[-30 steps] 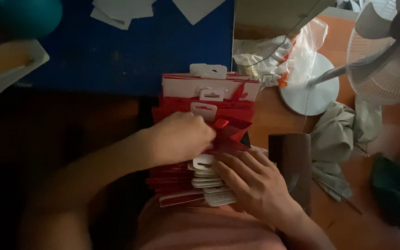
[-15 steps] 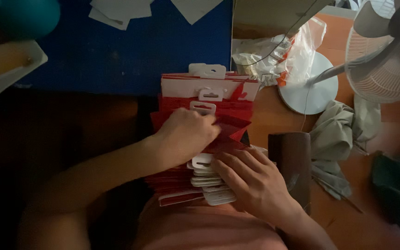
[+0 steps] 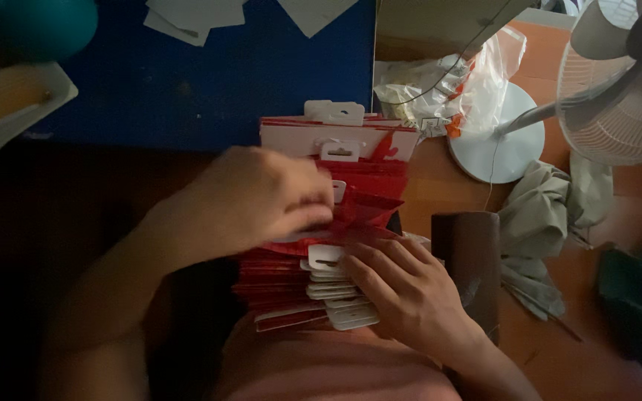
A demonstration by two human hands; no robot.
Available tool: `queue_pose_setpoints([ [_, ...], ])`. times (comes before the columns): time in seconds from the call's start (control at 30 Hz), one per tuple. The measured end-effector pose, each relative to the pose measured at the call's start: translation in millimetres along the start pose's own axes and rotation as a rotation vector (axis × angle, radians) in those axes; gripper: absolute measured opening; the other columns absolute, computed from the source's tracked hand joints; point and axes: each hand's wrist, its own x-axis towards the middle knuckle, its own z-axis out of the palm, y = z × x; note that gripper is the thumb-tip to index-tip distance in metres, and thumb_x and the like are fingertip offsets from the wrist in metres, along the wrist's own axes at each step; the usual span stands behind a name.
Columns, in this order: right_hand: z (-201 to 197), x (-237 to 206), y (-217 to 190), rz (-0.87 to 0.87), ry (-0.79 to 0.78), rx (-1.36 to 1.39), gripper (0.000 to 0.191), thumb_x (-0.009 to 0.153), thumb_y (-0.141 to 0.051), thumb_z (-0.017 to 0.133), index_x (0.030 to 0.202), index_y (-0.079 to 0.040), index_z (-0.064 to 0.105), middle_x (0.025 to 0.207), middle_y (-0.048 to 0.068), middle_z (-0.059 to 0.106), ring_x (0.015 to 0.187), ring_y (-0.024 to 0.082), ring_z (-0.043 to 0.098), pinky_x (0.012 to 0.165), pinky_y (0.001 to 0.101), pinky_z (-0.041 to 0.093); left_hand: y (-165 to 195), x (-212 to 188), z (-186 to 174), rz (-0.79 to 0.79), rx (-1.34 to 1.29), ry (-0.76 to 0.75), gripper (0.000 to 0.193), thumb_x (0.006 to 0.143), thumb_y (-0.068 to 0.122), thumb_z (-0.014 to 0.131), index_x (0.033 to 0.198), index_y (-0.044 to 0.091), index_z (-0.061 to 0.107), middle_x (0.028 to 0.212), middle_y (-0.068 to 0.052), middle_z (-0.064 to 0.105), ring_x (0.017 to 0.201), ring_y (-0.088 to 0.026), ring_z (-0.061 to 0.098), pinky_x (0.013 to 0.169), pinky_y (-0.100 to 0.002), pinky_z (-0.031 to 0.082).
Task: The person repeatedly picks up small red paper gift bags with white handles from a pile and stacks them into a neat pile on their lap. The person aligns the bags by their handles and edges while stacking them.
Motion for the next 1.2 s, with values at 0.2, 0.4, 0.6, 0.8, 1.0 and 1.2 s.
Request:
queue_pose_setpoints([
  [0.2, -1, 4, 1, 0.029, 0.048, -0.038, 0.059, 0.077, -0.031, 0.080, 0.126, -0.004, 0.062, 0.126, 0.013, 0.064, 0.119, 0.033, 0.059, 0.104, 0.0528, 0.047, -4, 7, 4, -0.077, 0.054, 0.100, 0.065, 0.093, 0.054, 0.059, 0.136, 0.006, 0.059, 0.116, -0.017, 0.070, 0.102, -0.030, 0.068, 0.082, -0.043, 0.056],
  [0.4, 3, 9, 11, 0.126, 0.132, -0.092, 0.068, 0.084, -0.045, 0.081, 0.129, -0.004, 0.050, 0.141, 0.022, 0.045, 0.137, 0.044, 0.045, 0.116, 0.0579, 0.037, -7, -11, 7, -0.079, -0.178, -0.125, 0.084, 0.092, 0.075, 0.039, 0.137, 0.008, 0.061, 0.134, -0.018, 0.064, 0.131, -0.035, 0.057, 0.106, -0.050, 0.046],
  [0.6, -1, 22, 25, 0.251, -0.024, -0.065, 0.102, 0.079, -0.056, 0.078, 0.150, 0.004, 0.036, 0.154, 0.025, 0.040, 0.148, 0.043, 0.037, 0.122, 0.0579, 0.027, -1, -22, 18, 0.078, -0.031, -0.175, 0.102, 0.078, 0.083, 0.055, 0.140, 0.002, 0.056, 0.140, -0.021, 0.058, 0.145, -0.043, 0.036, 0.117, -0.057, 0.029],
  [0.8, -5, 45, 42, 0.219, -0.151, -0.078, 0.114, 0.065, -0.061, 0.084, 0.150, -0.002, 0.038, 0.154, 0.025, 0.037, 0.146, 0.043, 0.031, 0.120, 0.0600, 0.020, -11, -15, 26, 0.097, 0.126, -0.045, 0.091, 0.074, 0.086, 0.061, 0.129, 0.014, 0.064, 0.156, -0.033, 0.032, 0.148, -0.057, 0.021, 0.114, -0.070, 0.019],
  [1.0, 0, 44, 39, 0.224, -0.136, -0.154, 0.082, 0.070, -0.045, 0.083, 0.135, -0.005, 0.055, 0.147, 0.023, 0.047, 0.141, 0.042, 0.039, 0.120, 0.0612, 0.022, -12, -18, 30, -0.002, 0.039, -0.014, 0.092, 0.078, 0.081, 0.062, 0.140, 0.013, 0.059, 0.155, -0.036, 0.033, 0.143, -0.054, 0.025, 0.111, -0.064, 0.025],
  [1.2, 1, 29, 21, 0.163, -0.079, -0.128, 0.064, 0.078, -0.037, 0.078, 0.128, -0.002, 0.058, 0.136, 0.019, 0.058, 0.133, 0.035, 0.052, 0.119, 0.0552, 0.032, 0, -29, 26, 0.087, 0.048, 0.004, 0.087, 0.082, 0.075, 0.062, 0.136, 0.006, 0.057, 0.137, -0.028, 0.052, 0.134, -0.046, 0.043, 0.105, -0.058, 0.037],
])
